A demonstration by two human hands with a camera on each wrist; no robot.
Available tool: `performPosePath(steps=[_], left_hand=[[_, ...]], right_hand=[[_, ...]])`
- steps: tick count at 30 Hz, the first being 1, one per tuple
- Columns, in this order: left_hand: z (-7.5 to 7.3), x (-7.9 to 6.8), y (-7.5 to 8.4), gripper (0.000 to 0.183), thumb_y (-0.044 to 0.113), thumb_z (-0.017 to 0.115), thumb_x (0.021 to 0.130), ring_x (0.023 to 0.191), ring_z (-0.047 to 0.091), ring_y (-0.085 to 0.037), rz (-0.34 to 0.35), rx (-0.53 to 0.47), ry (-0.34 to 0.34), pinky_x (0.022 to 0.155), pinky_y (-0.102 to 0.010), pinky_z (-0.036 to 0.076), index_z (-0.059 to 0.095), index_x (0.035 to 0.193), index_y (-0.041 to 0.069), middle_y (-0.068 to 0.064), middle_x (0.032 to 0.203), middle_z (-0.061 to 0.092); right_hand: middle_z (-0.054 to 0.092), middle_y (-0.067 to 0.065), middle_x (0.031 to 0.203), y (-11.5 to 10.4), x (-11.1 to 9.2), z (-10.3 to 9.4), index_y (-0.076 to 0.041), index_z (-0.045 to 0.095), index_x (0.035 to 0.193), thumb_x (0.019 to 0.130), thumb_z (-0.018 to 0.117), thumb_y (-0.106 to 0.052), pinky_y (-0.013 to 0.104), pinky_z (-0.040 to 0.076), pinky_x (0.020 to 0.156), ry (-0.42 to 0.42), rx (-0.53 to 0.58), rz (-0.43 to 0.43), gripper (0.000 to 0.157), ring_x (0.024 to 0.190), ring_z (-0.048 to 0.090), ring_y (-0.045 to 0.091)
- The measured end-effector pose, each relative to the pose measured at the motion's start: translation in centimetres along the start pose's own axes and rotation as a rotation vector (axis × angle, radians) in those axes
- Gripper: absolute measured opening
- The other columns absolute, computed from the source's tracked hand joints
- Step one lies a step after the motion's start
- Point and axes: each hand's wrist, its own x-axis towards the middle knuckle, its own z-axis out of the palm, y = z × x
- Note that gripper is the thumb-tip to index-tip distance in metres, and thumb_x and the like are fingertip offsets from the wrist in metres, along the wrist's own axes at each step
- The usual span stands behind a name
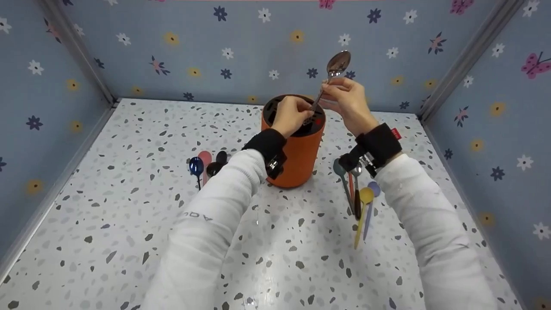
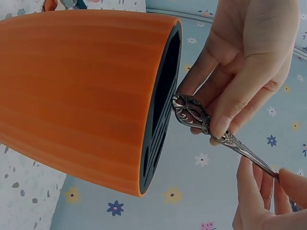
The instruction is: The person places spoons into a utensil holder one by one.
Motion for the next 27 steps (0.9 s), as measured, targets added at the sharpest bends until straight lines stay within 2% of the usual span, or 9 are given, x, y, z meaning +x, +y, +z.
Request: performPosePath(steps=[8, 13, 19, 27], left_hand=[[0.6, 0.3, -0.6, 0.014, 0.007, 0.060, 0.084, 0.086, 0.059, -0.022, 0.020, 0.081, 0.030, 0.074, -0.026, 0.049, 0.067, 0.093, -0.001, -0.013, 0.092, 0.065], [0.9, 0.2, -0.7, 0.015, 0.006, 0.060, 0.084, 0.089, 0.059, -0.022, 0.005, 0.115, 0.029, 0.078, -0.026, 0.049, 0.066, 0.096, 0.000, -0.013, 0.095, 0.065], [0.9, 0.1, -0.6, 0.015, 0.006, 0.059, 0.084, 0.089, 0.059, -0.020, 0.003, 0.146, 0.030, 0.078, -0.026, 0.048, 0.067, 0.096, 0.001, -0.011, 0.095, 0.065], [0.7, 0.0, -0.5, 0.015, 0.008, 0.058, 0.085, 0.087, 0.059, -0.019, 0.024, 0.156, 0.026, 0.075, -0.025, 0.049, 0.067, 0.096, 0.002, -0.010, 0.096, 0.065]], right_hand=[[0.054, 0.012, 0.098, 1.1, 0.4, -0.2, 0.002, 0.051, 0.096, 0.085, 0.054, 0.000, 0.040, 0.043, 0.092, -0.012, -0.035, -0.023, 0.011, 0.084, 0.056, 0.022], [0.054, 0.011, 0.099, 1.6, 0.5, -0.4, 0.003, 0.052, 0.099, 0.085, 0.054, 0.000, 0.038, 0.046, 0.090, -0.024, -0.062, -0.035, 0.014, 0.085, 0.057, 0.022], [0.054, 0.013, 0.097, 2.1, 0.6, -0.4, 0.003, 0.053, 0.100, 0.085, 0.056, -0.001, 0.037, 0.047, 0.088, 0.011, -0.057, 0.000, 0.016, 0.083, 0.057, 0.022], [0.051, 0.013, 0.097, 2.7, 0.6, -1.4, 0.010, 0.046, 0.114, 0.088, 0.049, -0.001, 0.036, 0.045, 0.091, 0.004, -0.132, 0.060, 0.029, 0.085, 0.056, 0.021]])
